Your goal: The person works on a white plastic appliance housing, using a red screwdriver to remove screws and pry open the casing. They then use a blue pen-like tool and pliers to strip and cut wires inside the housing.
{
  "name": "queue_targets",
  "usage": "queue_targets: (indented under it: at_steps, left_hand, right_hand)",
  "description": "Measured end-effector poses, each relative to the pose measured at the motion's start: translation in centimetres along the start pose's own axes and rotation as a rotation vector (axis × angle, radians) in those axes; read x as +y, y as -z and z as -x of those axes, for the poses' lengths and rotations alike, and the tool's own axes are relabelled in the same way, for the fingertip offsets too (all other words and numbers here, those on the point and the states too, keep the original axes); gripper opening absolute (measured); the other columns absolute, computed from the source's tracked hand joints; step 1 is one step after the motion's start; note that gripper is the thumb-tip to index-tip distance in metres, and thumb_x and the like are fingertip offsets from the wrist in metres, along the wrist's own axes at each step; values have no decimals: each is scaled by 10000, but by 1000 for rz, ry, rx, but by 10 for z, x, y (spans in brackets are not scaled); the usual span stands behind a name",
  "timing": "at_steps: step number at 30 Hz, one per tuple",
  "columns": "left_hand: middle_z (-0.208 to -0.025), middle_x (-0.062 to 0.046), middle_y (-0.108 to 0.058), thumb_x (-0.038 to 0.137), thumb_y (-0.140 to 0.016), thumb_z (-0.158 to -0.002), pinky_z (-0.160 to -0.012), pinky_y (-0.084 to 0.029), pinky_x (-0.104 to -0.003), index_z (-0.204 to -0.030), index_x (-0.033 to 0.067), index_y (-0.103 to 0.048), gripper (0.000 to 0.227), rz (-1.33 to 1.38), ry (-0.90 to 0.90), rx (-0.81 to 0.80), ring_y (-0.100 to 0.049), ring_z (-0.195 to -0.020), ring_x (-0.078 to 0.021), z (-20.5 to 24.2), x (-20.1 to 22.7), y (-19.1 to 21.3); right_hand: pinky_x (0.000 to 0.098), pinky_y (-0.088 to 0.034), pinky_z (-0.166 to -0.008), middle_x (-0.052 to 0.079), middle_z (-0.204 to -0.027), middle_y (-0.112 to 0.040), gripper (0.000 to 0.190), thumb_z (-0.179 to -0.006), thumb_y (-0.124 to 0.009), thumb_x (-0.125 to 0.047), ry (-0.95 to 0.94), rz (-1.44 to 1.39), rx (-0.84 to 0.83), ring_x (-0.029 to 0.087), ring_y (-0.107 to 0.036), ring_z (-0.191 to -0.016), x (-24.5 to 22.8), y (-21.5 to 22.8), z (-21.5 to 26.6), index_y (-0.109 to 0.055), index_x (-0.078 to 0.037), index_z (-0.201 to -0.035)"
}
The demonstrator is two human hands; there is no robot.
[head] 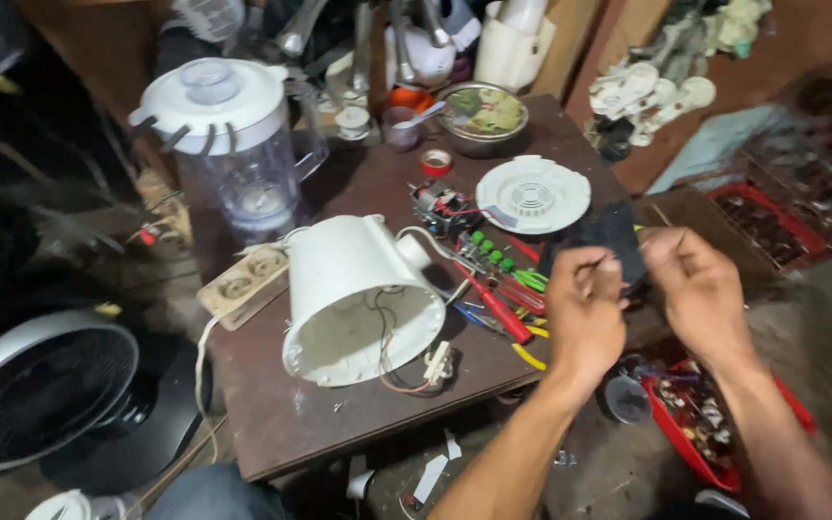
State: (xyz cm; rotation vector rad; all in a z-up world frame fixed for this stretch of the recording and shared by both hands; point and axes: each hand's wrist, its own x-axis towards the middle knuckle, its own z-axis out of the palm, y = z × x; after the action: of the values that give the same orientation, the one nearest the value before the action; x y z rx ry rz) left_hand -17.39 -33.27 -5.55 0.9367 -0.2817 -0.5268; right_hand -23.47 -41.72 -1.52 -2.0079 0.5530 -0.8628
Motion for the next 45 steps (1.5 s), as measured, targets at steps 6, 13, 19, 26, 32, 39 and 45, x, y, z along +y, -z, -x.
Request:
queue_targets:
  at_steps: [6, 13, 19, 26, 32, 39, 45]
  left_hand:
    - [-1072, -65, -699, 185, -601, -953, -885, -524, -261, -1109, 75, -643, 196, -70, -29, -21, -655, -988, -132, -9, 17, -3]
    - [-914, -79, -712, 172, -562, -998, -626, -530, -301, -1106, 71, -689, 195, -309, -245, -103, -634, -736, -121, 39, 64, 14]
    - [-1026, -182, -718, 111, -484, -1034, -797, -561, -410, -1104, -17, -579, 175, -490, -609, -89, -733, -910, -341, 101, 87, 63]
    - [-763, -64, -687, 269, -517, -952, -604, -535, -281, -1077, 91, -642, 251, -363, -264, 621, -643, -629, -164, 134, 107, 180]
    - [-893, -1, -780, 389, -605, -871, -731, -533, -264, -1112, 187, -727, 337, -661, 63, 648, -676, -769, -121, 138, 126, 211]
    - [-867, -14, -801, 339, -743, -810, -654, -556, -242, -1089, 166, -749, 329, -530, 148, 630, -806, -779, -108, 126, 137, 207]
    - [-676, -35, -576, 161, -491, -893, -473, -490, -288, -1276, 137, -588, 397, -320, 157, 484, -486, -494, -132, 129, 122, 224]
  right_hand:
    - [267, -353, -1018, 124, -1491, -527, 550, -969, -544, -280, 142, 147, -67, 114, -467, -1266, -20, -13, 13, -512, -38, -1462]
    - [381, -419, -771, 103, -901, -579, 360, -1222, -409, -195, 271, 240, 176, 201, -542, -871, 14, -28, 18, -595, 13, -994]
    - [276, -437, -829, -13, -973, -659, 326, -917, -785, -373, -115, 208, 127, 79, -550, -918, 9, -41, -5, -717, -64, -996]
    - [416, -466, -956, 145, -1127, -663, 299, -902, -699, -229, 463, 436, -120, 278, -569, -1087, -48, -67, 31, -723, -67, -1152]
    - [373, -531, -869, 97, -1047, -726, 268, -889, -680, -226, 719, 328, -453, 238, -656, -935, -110, -115, 71, -730, -38, -1074]
    - [414, -480, -823, 134, -913, -662, 303, -958, -608, -264, 660, 446, -544, 309, -602, -913, -105, -145, 80, -680, -45, -1155]
    - [489, -532, -610, 71, -1016, -698, 189, -936, -588, -163, 607, 549, -457, 358, -679, -774, -121, -168, 86, -671, -127, -1102]
